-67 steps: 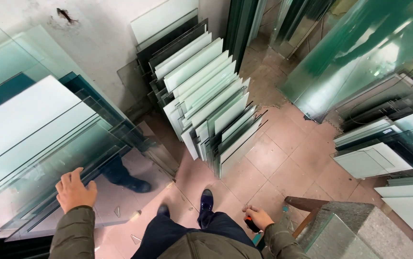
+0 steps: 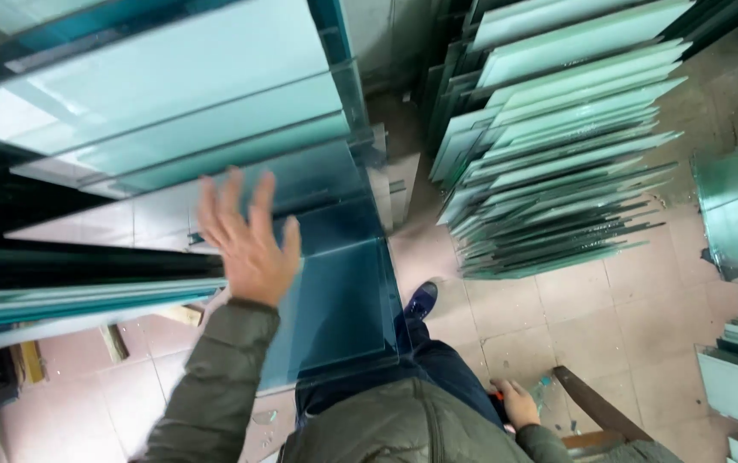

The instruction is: Measuring and marking a glass sheet on a workbench followed by sorting through a large vertical inventory of glass panels.

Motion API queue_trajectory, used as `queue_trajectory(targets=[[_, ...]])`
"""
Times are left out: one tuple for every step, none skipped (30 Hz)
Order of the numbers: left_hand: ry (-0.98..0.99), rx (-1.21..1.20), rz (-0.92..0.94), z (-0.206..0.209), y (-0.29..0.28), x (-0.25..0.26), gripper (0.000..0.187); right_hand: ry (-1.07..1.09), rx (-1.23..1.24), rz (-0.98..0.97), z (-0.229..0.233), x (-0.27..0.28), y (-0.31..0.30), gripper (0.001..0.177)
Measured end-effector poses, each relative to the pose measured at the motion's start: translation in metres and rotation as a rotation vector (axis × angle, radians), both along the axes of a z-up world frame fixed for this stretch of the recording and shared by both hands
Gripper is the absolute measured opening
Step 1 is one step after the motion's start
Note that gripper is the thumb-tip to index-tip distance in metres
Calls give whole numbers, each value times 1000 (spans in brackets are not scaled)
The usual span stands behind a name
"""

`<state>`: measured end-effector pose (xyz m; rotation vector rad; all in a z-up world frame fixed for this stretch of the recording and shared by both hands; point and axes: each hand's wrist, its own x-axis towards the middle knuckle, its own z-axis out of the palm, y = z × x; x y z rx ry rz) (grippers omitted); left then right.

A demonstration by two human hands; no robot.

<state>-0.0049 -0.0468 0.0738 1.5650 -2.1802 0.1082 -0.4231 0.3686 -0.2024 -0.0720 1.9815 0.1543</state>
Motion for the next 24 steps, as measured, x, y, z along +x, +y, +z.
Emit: queue_trajectory(targets=[[-12,-57,54,11,-9,6,71,-4,-72,-66,9,4,-3,52],[-25,-118,108,22,-21,12,82,-7,-148,-132,16,7,-10,49],[-24,-112,113,32,-30,17,82,-5,-142,-127,21,9,-10,49],[12,-72,75,41,-39,23,67,-8,-135,-112,24,11,-12,50],[47,-32,37,51,-49,30,53,-12,-128,-97,26,14,-14,51],[49,-28,45,51,-51,32,53,-11,-124,-90,20,12,-8,51],[84,20,-25,50,-53,34,31,-26,-141,-59,13,9,-3,53],[120,66,-100,50,-57,35,8,-41,-160,-33,6,7,2,54],[122,68,-96,48,-57,37,8,-40,-158,-29,3,3,5,54],[120,78,-101,46,-58,40,5,-52,-154,12,-1,2,9,56],[118,87,-105,44,-59,41,9,-63,-149,53,-4,0,12,57],[119,87,-104,46,-57,41,9,-63,-149,55,-23,-8,27,57],[139,101,-124,48,-55,40,14,-80,-199,290,-41,-16,42,52],[157,109,-145,51,-57,39,20,-96,-254,526,-61,-23,52,50],[157,103,-145,56,-48,39,20,-95,-259,527,-74,-28,65,50],[153,143,-153,60,-40,37,29,-88,-299,648,-90,-32,75,48],[149,183,-162,64,-33,36,39,-79,-338,769,-107,-37,85,49],[147,171,-164,73,-16,34,39,-75,-349,769,-115,-37,87,49],[141,245,-192,82,1,33,40,-71,-338,787,-123,-38,90,50],[132,322,-218,90,20,33,40,-70,-325,807,-132,-36,94,51],[128,314,-218,92,34,34,40,-70,-335,807,-128,-31,85,51],[79,437,-222,94,48,35,35,-101,-282,810,-123,-26,77,54],[30,561,-226,96,63,38,31,-133,-230,813,-118,-21,70,58],[29,556,-222,100,70,36,31,-133,-235,816,-120,-21,66,58]])
